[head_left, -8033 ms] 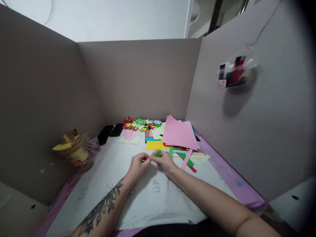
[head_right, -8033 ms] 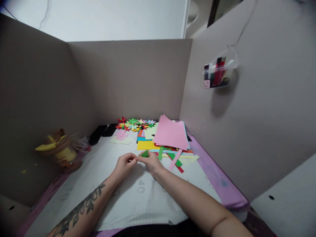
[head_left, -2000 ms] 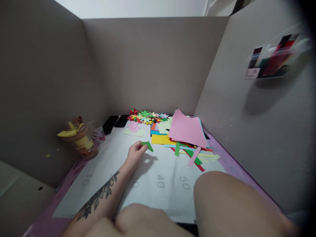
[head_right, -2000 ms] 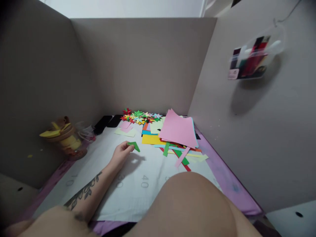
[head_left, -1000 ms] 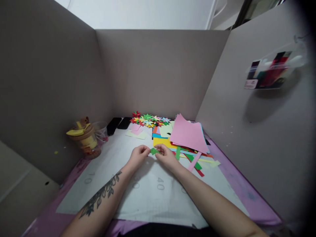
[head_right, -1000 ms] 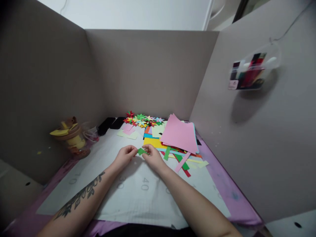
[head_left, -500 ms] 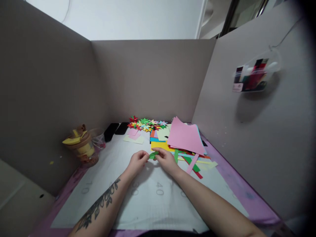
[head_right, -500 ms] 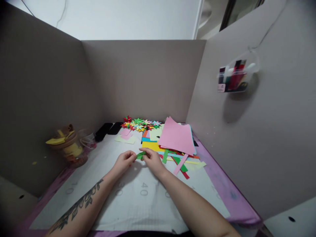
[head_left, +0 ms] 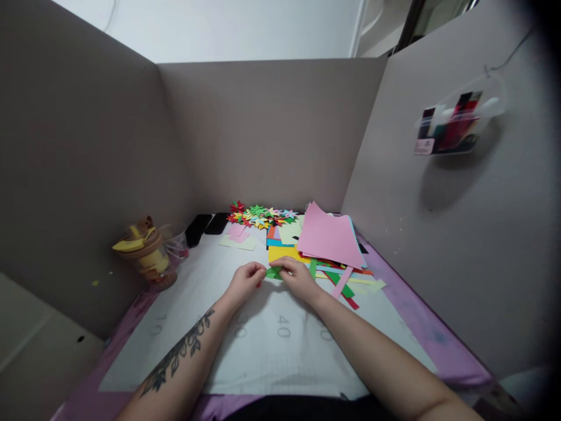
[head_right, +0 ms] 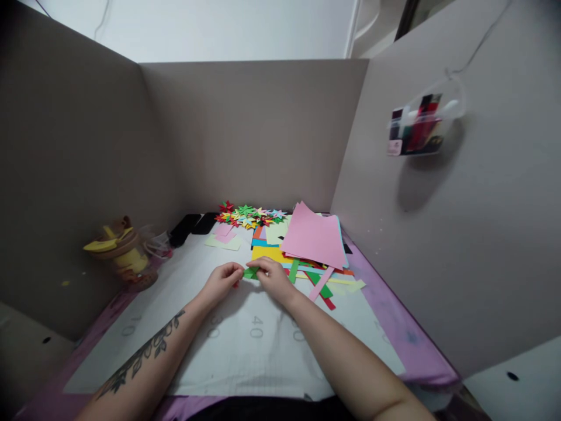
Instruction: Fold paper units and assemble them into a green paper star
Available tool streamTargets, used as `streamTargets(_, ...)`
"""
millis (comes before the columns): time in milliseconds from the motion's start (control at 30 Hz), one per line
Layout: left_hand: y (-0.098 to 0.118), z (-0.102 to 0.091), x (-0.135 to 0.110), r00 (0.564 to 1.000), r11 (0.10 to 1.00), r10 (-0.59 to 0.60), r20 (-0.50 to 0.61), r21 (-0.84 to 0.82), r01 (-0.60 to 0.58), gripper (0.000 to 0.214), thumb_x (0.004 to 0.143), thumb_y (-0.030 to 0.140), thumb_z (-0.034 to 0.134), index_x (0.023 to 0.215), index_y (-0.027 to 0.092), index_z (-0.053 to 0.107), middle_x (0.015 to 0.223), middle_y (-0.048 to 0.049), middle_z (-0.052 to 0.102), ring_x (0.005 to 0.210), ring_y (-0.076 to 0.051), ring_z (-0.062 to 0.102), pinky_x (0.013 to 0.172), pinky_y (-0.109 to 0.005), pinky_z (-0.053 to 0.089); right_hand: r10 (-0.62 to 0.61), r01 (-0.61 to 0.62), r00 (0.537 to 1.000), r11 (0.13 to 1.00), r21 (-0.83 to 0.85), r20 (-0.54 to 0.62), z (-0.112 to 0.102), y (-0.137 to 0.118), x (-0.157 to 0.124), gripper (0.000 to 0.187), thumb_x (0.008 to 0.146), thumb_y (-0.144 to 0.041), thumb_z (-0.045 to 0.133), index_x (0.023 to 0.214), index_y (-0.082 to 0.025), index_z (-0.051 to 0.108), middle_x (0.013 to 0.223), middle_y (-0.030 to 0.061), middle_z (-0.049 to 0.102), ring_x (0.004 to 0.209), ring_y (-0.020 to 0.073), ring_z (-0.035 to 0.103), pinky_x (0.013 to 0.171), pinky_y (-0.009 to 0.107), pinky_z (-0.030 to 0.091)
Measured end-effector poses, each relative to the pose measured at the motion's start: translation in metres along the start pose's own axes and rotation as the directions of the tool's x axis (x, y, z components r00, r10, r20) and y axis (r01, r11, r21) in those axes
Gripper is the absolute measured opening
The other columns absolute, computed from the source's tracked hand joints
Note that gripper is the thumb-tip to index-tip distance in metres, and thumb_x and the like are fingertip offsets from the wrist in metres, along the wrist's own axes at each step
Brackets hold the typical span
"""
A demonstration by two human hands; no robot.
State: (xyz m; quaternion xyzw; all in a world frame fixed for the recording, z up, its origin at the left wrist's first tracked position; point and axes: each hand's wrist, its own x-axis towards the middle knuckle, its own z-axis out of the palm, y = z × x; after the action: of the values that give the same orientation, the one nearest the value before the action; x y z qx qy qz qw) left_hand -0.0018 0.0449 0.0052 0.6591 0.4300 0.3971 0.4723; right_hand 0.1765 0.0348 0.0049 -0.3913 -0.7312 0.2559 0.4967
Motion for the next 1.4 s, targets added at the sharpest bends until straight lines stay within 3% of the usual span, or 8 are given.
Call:
streamTargets(200, 0.003, 0.001, -0.001, 0.998, 0.99, 0.052, -0.034, 0.13, -0.047, 0.026, 0.073, 0.03, 0.053, 0.091, 0.014, 0.063, 0.065, 0.0003, 0.059, 0.057, -0.012, 0.05, 0.056, -0.022, 0.039, 0.149, -0.152, 0.985, 0.988, -0.025, -0.086, 0.002, 0.006, 0.001, 0.016, 0.074, -0.02, 0.053, 0.081, -0.019, 0.067, 0.08, 0.003, 0.065, 0.073, 0.0147, 0.057, 0.067, 0.026, 0.044)
streamTargets(433, 0.002, 0.004, -0.004, 0.993, 0.934, 0.115, -0.035, 0.345, -0.096, 0.022, 0.074, 0.032, 0.051, 0.072, 0.015, 0.065, 0.061, 0.0002, 0.06, 0.058, -0.012, 0.05, 0.056, -0.021, 0.037, 0.322, -0.291, 0.941, 0.927, 0.236, -0.103, 0.011, 0.009, 0.003, 0.019, 0.072, -0.036, 0.059, 0.071, -0.017, 0.06, 0.061, -0.0013, 0.056, 0.056, 0.0111, 0.049, 0.051, 0.022, 0.039)
streamTargets(533, -0.001, 0.003, -0.002, 0.996, 0.956, 0.035, -0.081, 0.294, -0.009, 0.024, 0.074, 0.034, 0.051, 0.07, 0.015, 0.064, 0.053, 0.0018, 0.055, 0.05, -0.011, 0.046, 0.05, -0.021, 0.034, 0.524, -0.422, 0.852, 0.714, 0.56, -0.026, 0.011, 0.01, 0.005, 0.028, 0.077, -0.045, 0.052, 0.077, -0.017, 0.058, 0.065, 0.0014, 0.059, 0.054, 0.0114, 0.054, 0.048, 0.022, 0.042)
streamTargets(633, -0.003, 0.001, -0.001, 0.995, 0.969, 0.005, -0.102, 0.245, 0.021, 0.024, 0.073, 0.035, 0.051, 0.069, 0.015, 0.063, 0.049, 0.003, 0.052, 0.047, -0.01, 0.043, 0.047, -0.02, 0.032, 0.654, -0.566, 0.734, 0.437, 0.699, 0.185, 0.01, 0.008, 0.005, 0.022, 0.077, -0.037, 0.056, 0.084, -0.017, 0.056, 0.071, 0.0039, 0.063, 0.053, 0.0124, 0.06, 0.046, 0.021, 0.045)
streamTargets(800, -0.004, 0.001, -0.001, 0.991, 0.976, -0.02, -0.131, 0.212, 0.048, 0.023, 0.071, 0.035, 0.053, 0.067, 0.015, 0.061, 0.049, 0.0031, 0.052, 0.046, -0.009, 0.043, 0.046, -0.02, 0.032, 0.65, -0.59, 0.703, 0.306, 0.747, 0.289, 0.012, 0.002, 0.004, 0.01, 0.072, -0.021, 0.059, 0.078, -0.014, 0.054, 0.064, 0.0024, 0.062, 0.047, 0.0097, 0.059, 0.042, 0.017, 0.044)
streamTargets(933, -0.001, 0.002, -0.001, 0.991, 0.984, -0.07, -0.115, 0.158, 0.088, 0.021, 0.069, 0.035, 0.055, 0.064, 0.014, 0.059, 0.047, 0.0036, 0.05, 0.043, -0.009, 0.042, 0.044, -0.019, 0.031, 0.643, -0.548, 0.732, 0.359, 0.756, 0.226, 0.017, 0.004, 0.003, 0.013, 0.067, -0.021, 0.063, 0.073, -0.016, 0.053, 0.058, -0.0021, 0.059, 0.046, 0.0081, 0.057, 0.041, 0.015, 0.043)
streamTargets(1200, 0.001, 0.002, -0.001, 0.995, 0.989, -0.071, -0.072, 0.125, 0.079, 0.024, 0.07, 0.037, 0.056, 0.066, 0.014, 0.06, 0.047, 0.0036, 0.05, 0.042, -0.008, 0.041, 0.043, -0.019, 0.029, 0.531, -0.515, 0.835, 0.662, 0.544, 0.144, 0.018, 0.01, 0.002, 0.024, 0.068, -0.038, 0.064, 0.075, -0.015, 0.059, 0.052, -0.0022, 0.058, 0.044, 0.0071, 0.051, 0.044, 0.017, 0.04)
streamTargets(1400, 0.013, 0.003, -0.003, 0.996, 0.996, -0.088, -0.008, 0.011, 0.088, 0.031, 0.072, 0.041, 0.055, 0.079, 0.013, 0.066, 0.069, -0.0028, 0.065, 0.061, -0.013, 0.056, 0.056, -0.021, 0.041, 0.447, -0.443, 0.891, 0.818, 0.368, 0.08, 0.01, 0.01, 0.001, 0.016, 0.069, -0.031, 0.06, 0.071, -0.016, 0.06, 0.052, -0.0032, 0.056, 0.045, 0.0085, 0.049, 0.046, 0.02, 0.038)
